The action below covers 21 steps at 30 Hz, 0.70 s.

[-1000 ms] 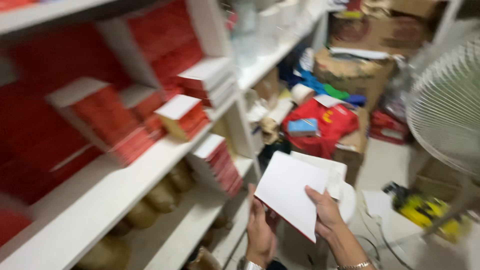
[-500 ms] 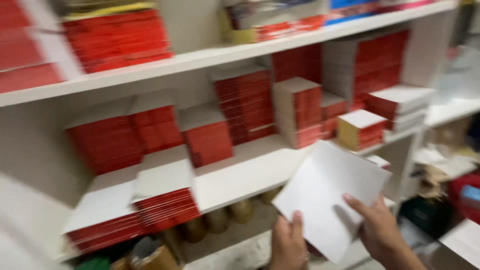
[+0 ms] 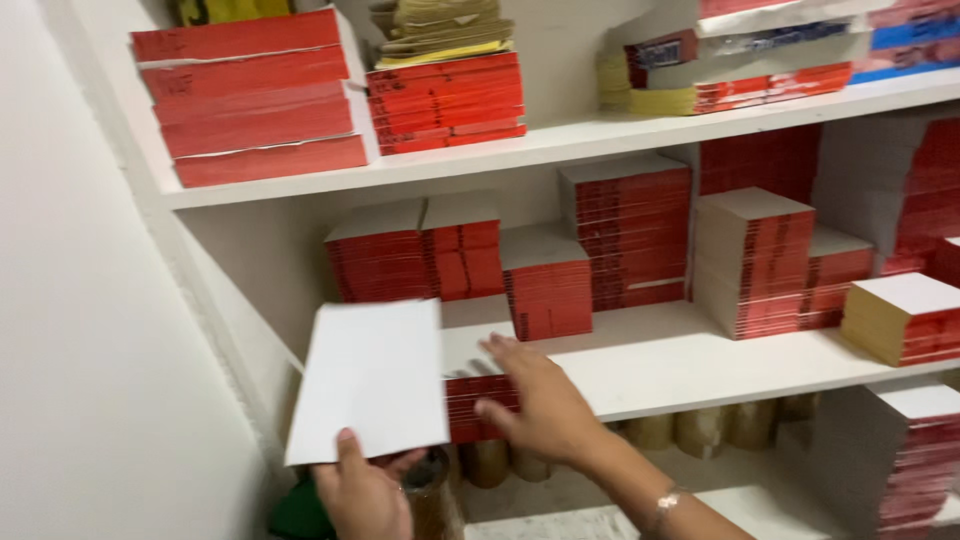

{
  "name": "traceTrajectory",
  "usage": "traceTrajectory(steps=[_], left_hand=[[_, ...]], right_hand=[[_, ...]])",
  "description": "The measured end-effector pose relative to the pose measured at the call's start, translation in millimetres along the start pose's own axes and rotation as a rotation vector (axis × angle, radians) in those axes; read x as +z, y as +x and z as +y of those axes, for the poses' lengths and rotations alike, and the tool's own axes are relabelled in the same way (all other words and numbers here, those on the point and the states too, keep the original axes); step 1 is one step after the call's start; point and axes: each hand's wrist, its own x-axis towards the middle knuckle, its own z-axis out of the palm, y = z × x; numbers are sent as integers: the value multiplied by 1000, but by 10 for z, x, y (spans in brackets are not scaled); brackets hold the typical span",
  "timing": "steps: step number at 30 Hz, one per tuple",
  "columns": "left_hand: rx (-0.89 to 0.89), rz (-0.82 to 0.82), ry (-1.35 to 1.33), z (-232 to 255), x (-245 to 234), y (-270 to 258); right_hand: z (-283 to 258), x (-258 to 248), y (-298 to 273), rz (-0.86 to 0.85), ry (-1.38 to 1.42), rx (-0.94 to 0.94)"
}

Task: The person repeatedly picks up stacks of white and red papers from a shelf, moves them to a lower surface, and flips through the pages. They then return the papers to the shelf, stacking them neatly. The person also handles a yellow notepad, flipping through its pages before placing it on the shelf.

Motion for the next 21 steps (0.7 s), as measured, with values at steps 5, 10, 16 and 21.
traceTrajectory(steps=[5, 10, 16, 21], left_hand=[[-159, 76, 142, 146, -262, 324], [-280, -94, 156, 143, -474, 534], [-305, -273, -80, -57, -629, 673], [-184, -156, 82, 53, -395, 516]], right_hand=[[67, 453, 150, -176, -324, -144], [30, 480, 133, -122, -440, -271], [-208, 359, 150, -220, -574, -196], [-234, 354, 182, -236, -628, -190]])
